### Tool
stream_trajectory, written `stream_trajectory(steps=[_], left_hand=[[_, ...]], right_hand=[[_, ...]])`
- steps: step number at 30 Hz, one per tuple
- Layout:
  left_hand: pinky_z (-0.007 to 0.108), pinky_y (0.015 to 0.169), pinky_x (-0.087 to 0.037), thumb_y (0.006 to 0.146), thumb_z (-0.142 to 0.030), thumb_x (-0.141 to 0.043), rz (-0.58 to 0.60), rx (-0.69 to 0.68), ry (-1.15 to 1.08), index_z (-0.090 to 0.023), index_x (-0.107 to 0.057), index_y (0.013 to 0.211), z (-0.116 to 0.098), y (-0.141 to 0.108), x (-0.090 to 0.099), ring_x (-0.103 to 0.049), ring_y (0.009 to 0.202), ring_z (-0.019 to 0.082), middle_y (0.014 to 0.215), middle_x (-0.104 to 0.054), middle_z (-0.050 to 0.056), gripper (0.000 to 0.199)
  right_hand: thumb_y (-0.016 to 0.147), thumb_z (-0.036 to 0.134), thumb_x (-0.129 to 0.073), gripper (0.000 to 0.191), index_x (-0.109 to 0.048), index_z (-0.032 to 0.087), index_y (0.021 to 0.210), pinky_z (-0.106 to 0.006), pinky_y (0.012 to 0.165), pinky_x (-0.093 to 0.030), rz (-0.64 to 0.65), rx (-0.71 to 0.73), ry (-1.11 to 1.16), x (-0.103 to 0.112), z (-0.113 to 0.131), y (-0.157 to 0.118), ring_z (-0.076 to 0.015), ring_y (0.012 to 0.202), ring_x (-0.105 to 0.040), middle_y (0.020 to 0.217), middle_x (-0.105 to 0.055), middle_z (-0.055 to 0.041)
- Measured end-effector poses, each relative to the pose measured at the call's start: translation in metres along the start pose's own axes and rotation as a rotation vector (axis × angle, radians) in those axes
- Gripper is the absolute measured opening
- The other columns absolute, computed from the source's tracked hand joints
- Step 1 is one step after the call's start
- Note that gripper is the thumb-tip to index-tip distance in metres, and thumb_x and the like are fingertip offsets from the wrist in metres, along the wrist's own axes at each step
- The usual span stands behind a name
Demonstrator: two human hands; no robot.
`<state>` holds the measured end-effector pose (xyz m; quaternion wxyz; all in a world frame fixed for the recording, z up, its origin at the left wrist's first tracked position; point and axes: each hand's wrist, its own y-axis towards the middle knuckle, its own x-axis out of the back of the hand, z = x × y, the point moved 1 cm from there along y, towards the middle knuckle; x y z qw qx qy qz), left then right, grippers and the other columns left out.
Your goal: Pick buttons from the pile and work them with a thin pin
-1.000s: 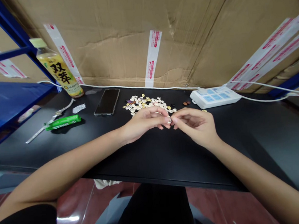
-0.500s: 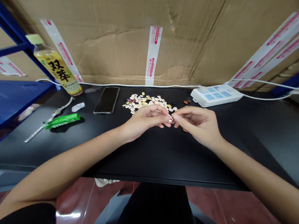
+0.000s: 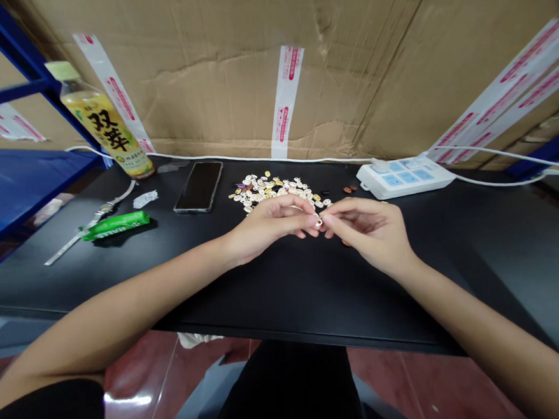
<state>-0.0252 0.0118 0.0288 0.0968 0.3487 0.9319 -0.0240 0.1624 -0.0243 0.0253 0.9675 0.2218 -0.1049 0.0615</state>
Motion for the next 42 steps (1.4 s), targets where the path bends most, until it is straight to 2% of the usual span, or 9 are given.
stream_trajectory(steps=[12, 19, 27, 35, 42], left_hand=[[0.027, 0.074, -0.047, 0.081, -0.022, -0.069, -0.016, -0.043, 0.033, -0.011, -0.063, 0.093, 0.003, 0.003, 0.005, -0.066, 0.082, 0.013, 0.085, -0.069, 0.005, 0.017], [0.029, 0.075, -0.048, 0.080, -0.024, -0.071, -0.008, -0.025, 0.061, -0.012, -0.063, 0.090, 0.003, 0.002, 0.004, -0.067, 0.083, 0.015, 0.087, -0.070, 0.007, 0.018], [0.029, 0.077, -0.048, 0.081, -0.023, -0.070, 0.024, -0.030, 0.117, -0.011, -0.063, 0.091, 0.003, 0.002, 0.003, -0.065, 0.080, 0.013, 0.083, -0.069, 0.007, 0.017], [0.029, 0.083, -0.050, 0.080, -0.021, -0.071, -0.001, -0.072, 0.174, -0.011, -0.067, 0.093, 0.001, 0.001, 0.003, -0.064, 0.079, 0.011, 0.086, -0.069, 0.005, 0.018], [0.028, 0.084, -0.052, 0.076, -0.021, -0.074, -0.027, -0.107, 0.154, -0.011, -0.070, 0.093, 0.002, 0.001, 0.001, -0.067, 0.081, 0.012, 0.087, -0.071, 0.006, 0.020]], right_hand=[[0.082, 0.027, -0.070, 0.010, -0.072, 0.020, 0.088, -0.025, 0.058, -0.058, 0.066, -0.028, 0.012, 0.005, 0.000, 0.003, -0.0142, 0.067, -0.067, 0.082, -0.070, -0.0041], [0.082, 0.031, -0.071, 0.013, -0.072, 0.021, 0.090, -0.027, 0.061, -0.059, 0.034, -0.054, 0.016, 0.010, -0.003, 0.003, -0.0143, 0.067, -0.066, 0.083, -0.070, -0.0041], [0.083, 0.024, -0.069, 0.006, -0.072, 0.019, 0.087, -0.023, 0.061, -0.056, 0.139, -0.066, 0.057, 0.007, -0.001, 0.005, -0.0113, 0.067, -0.064, 0.081, -0.068, -0.0027], [0.078, 0.027, -0.075, 0.012, -0.070, 0.018, 0.083, -0.024, 0.059, -0.054, 0.200, -0.251, 0.258, 0.010, -0.007, 0.006, -0.0109, 0.065, -0.063, 0.078, -0.069, -0.0025], [0.077, 0.024, -0.076, 0.011, -0.072, 0.018, 0.083, -0.023, 0.063, -0.053, 0.220, -0.324, 0.360, 0.012, -0.009, 0.004, -0.0101, 0.066, -0.063, 0.079, -0.070, -0.0024]])
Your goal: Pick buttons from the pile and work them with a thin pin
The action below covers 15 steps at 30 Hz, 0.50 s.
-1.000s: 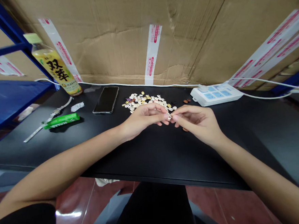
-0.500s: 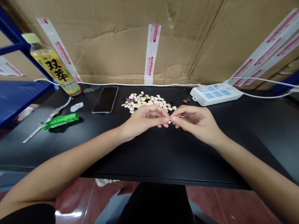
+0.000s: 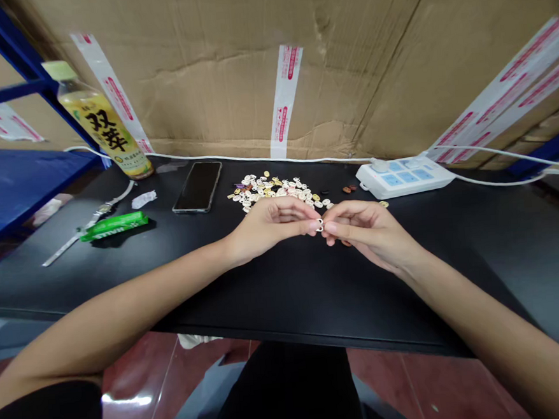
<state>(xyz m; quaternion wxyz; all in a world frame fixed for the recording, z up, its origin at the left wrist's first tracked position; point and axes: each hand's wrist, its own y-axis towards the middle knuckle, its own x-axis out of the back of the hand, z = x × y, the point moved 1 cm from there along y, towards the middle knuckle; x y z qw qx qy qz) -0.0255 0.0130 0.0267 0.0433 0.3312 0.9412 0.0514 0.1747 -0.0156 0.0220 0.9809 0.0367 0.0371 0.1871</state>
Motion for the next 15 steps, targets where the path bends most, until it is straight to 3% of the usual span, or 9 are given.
stream_trajectory(steps=[15], left_hand=[[0.028, 0.085, -0.051, 0.076, -0.022, -0.075, -0.012, 0.013, -0.019, -0.011, -0.068, 0.090, -0.0028, -0.0032, -0.0038, -0.067, 0.083, 0.012, 0.085, -0.071, 0.005, 0.019]], right_hand=[[0.075, 0.023, -0.078, 0.009, -0.075, 0.019, 0.082, -0.024, 0.063, -0.054, -0.008, 0.029, -0.027, 0.0008, -0.0011, -0.0001, -0.0103, 0.065, -0.064, 0.081, -0.071, -0.0036]])
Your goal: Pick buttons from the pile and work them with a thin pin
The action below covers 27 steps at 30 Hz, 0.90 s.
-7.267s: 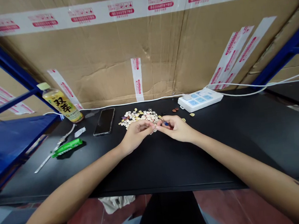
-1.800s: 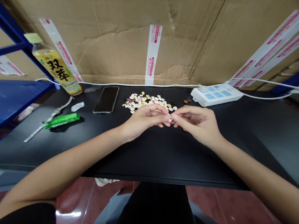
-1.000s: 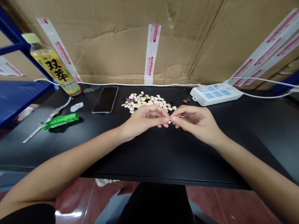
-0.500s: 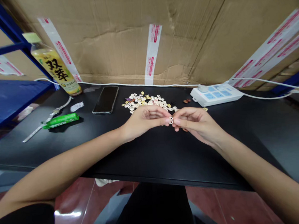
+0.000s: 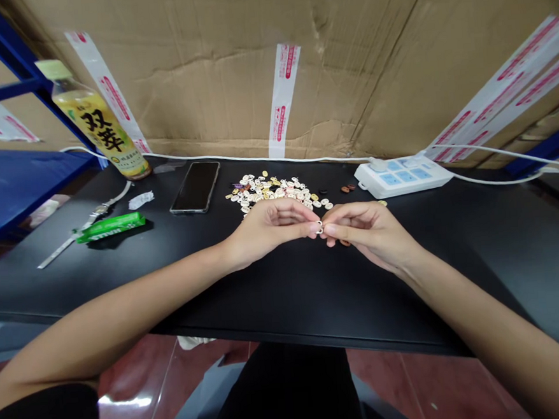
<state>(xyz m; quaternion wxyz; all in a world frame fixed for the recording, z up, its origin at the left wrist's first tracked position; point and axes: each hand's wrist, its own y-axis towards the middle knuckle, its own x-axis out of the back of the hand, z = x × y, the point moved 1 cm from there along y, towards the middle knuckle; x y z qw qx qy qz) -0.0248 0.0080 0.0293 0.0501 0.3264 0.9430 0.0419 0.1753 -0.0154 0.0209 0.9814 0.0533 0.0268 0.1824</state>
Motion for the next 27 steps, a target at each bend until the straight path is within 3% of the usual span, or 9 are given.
stream_trajectory(steps=[14, 19, 27], left_hand=[[0.030, 0.083, -0.050, 0.078, -0.023, -0.073, 0.002, 0.032, -0.052, -0.011, -0.067, 0.093, 0.005, 0.002, 0.003, -0.065, 0.080, 0.012, 0.084, -0.071, 0.006, 0.021], [0.029, 0.079, -0.051, 0.079, -0.023, -0.073, 0.008, 0.010, -0.082, -0.011, -0.067, 0.094, 0.006, 0.003, 0.005, -0.066, 0.079, 0.013, 0.084, -0.070, 0.005, 0.020], [0.028, 0.079, -0.049, 0.078, -0.025, -0.074, -0.101, 0.034, -0.012, -0.012, -0.064, 0.093, 0.000, 0.015, 0.029, -0.067, 0.081, 0.012, 0.084, -0.071, 0.006, 0.022]], right_hand=[[0.076, 0.025, -0.077, 0.009, -0.076, 0.021, 0.084, -0.021, 0.059, -0.053, -0.045, -0.027, -0.003, 0.000, 0.002, 0.001, -0.0098, 0.064, -0.064, 0.078, -0.072, -0.0026], [0.080, 0.029, -0.075, 0.013, -0.077, 0.022, 0.090, -0.022, 0.064, -0.054, -0.061, -0.030, 0.023, 0.002, 0.002, 0.001, -0.0119, 0.074, -0.066, 0.084, -0.072, -0.0040], [0.079, 0.032, -0.075, 0.016, -0.077, 0.022, 0.092, -0.025, 0.068, -0.055, -0.158, -0.044, 0.052, 0.008, -0.004, 0.004, -0.0127, 0.078, -0.063, 0.089, -0.070, -0.0047]])
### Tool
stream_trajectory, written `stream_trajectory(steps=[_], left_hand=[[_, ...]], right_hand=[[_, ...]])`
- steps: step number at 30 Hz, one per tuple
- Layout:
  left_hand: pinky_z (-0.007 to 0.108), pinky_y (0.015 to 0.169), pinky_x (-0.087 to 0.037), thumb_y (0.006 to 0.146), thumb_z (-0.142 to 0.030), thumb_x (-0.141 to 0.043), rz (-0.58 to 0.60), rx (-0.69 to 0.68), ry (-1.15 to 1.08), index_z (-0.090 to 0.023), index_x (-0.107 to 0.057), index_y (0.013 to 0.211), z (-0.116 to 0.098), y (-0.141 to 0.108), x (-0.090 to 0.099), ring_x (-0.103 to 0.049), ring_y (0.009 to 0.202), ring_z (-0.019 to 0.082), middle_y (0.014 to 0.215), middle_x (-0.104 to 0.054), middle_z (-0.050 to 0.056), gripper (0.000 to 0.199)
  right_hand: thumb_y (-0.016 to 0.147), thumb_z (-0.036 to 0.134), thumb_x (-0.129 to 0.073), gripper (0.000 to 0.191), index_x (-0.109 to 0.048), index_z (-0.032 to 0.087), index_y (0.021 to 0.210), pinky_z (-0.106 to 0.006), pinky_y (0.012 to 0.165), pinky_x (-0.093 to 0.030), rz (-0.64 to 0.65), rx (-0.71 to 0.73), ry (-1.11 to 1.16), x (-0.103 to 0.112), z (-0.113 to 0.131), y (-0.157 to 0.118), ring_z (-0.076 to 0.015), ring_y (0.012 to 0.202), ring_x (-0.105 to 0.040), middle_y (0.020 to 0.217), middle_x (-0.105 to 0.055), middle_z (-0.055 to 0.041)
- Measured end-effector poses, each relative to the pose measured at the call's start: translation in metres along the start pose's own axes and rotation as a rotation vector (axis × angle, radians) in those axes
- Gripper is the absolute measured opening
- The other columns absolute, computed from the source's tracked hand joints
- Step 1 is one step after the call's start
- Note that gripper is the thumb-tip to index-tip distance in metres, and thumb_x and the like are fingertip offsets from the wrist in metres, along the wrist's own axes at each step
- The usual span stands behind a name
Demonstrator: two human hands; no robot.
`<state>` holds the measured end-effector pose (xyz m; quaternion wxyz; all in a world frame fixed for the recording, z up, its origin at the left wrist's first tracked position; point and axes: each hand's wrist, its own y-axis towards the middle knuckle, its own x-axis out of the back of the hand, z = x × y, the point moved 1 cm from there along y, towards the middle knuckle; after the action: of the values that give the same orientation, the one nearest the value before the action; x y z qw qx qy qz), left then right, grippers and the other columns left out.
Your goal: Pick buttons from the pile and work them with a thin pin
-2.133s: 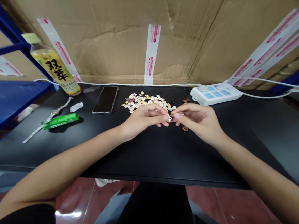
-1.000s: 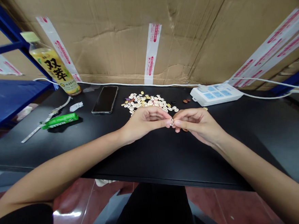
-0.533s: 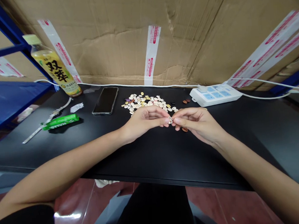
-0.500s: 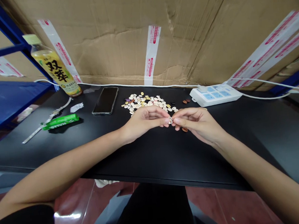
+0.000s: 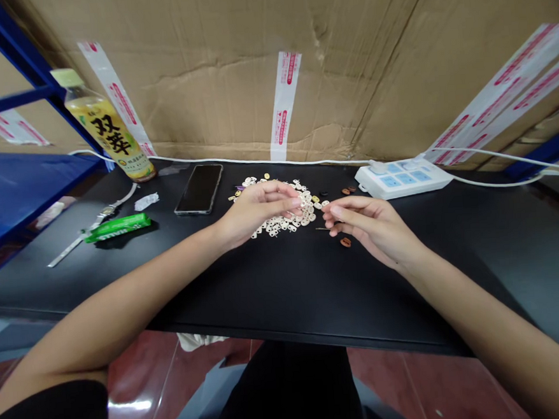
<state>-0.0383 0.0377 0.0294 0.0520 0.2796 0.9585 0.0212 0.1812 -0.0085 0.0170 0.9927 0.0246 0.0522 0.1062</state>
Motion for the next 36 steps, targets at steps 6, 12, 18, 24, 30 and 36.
stream_trajectory(steps=[6, 12, 18, 24, 30, 36], left_hand=[[0.032, 0.080, -0.049, 0.075, -0.029, -0.076, -0.119, 0.025, 0.174, -0.011, -0.065, 0.091, -0.004, 0.016, 0.037, -0.066, 0.084, 0.016, 0.088, -0.071, 0.010, 0.026], [0.029, 0.060, -0.037, 0.076, -0.032, -0.075, -0.135, 0.078, 0.410, -0.016, -0.068, 0.087, -0.012, 0.049, 0.067, -0.051, 0.061, 0.009, 0.077, -0.064, 0.006, 0.021], [0.030, 0.073, -0.038, 0.071, -0.017, -0.074, -0.105, 0.126, 0.632, -0.013, -0.072, 0.079, -0.013, 0.097, 0.076, -0.052, 0.072, 0.013, 0.077, -0.066, 0.006, 0.009], [0.030, 0.067, -0.036, 0.066, -0.014, -0.075, -0.096, 0.189, 0.697, -0.011, -0.072, 0.069, -0.001, 0.121, 0.071, -0.047, 0.062, 0.012, 0.061, -0.062, 0.004, 0.006], [0.030, 0.066, -0.038, 0.062, -0.014, -0.076, -0.115, 0.206, 0.714, -0.013, -0.071, 0.066, 0.010, 0.126, 0.074, -0.050, 0.062, 0.013, 0.063, -0.066, 0.004, 0.006], [0.029, 0.063, -0.037, 0.064, -0.015, -0.073, -0.137, 0.216, 0.769, -0.014, -0.070, 0.067, 0.013, 0.125, 0.073, -0.051, 0.061, 0.013, 0.062, -0.065, 0.004, 0.004]], right_hand=[[0.078, 0.036, -0.076, 0.020, -0.076, 0.020, 0.090, -0.026, 0.066, -0.052, -0.006, -0.007, -0.052, 0.001, -0.001, 0.002, -0.0129, 0.077, -0.061, 0.085, -0.068, -0.0052], [0.076, 0.042, -0.075, 0.030, -0.074, 0.015, 0.090, -0.027, 0.065, -0.051, 0.019, -0.027, -0.097, 0.000, -0.001, 0.005, -0.0133, 0.073, -0.060, 0.084, -0.067, -0.0064], [0.080, 0.046, -0.071, 0.032, -0.073, 0.016, 0.091, -0.027, 0.065, -0.049, 0.059, -0.039, -0.188, 0.003, -0.005, 0.006, -0.0123, 0.072, -0.059, 0.085, -0.067, -0.0058], [0.080, 0.047, -0.069, 0.035, -0.072, 0.015, 0.094, -0.026, 0.062, -0.047, 0.083, -0.022, -0.210, 0.002, -0.005, 0.006, -0.0122, 0.071, -0.059, 0.086, -0.067, -0.0066], [0.079, 0.046, -0.069, 0.033, -0.072, 0.015, 0.091, -0.022, 0.051, -0.041, 0.088, -0.042, -0.203, -0.004, 0.003, 0.004, -0.0100, 0.062, -0.055, 0.080, -0.067, -0.0054], [0.076, 0.045, -0.071, 0.031, -0.073, 0.015, 0.084, -0.023, 0.052, -0.043, 0.101, -0.034, -0.176, -0.008, 0.010, 0.002, -0.0100, 0.061, -0.055, 0.075, -0.066, -0.0045]])
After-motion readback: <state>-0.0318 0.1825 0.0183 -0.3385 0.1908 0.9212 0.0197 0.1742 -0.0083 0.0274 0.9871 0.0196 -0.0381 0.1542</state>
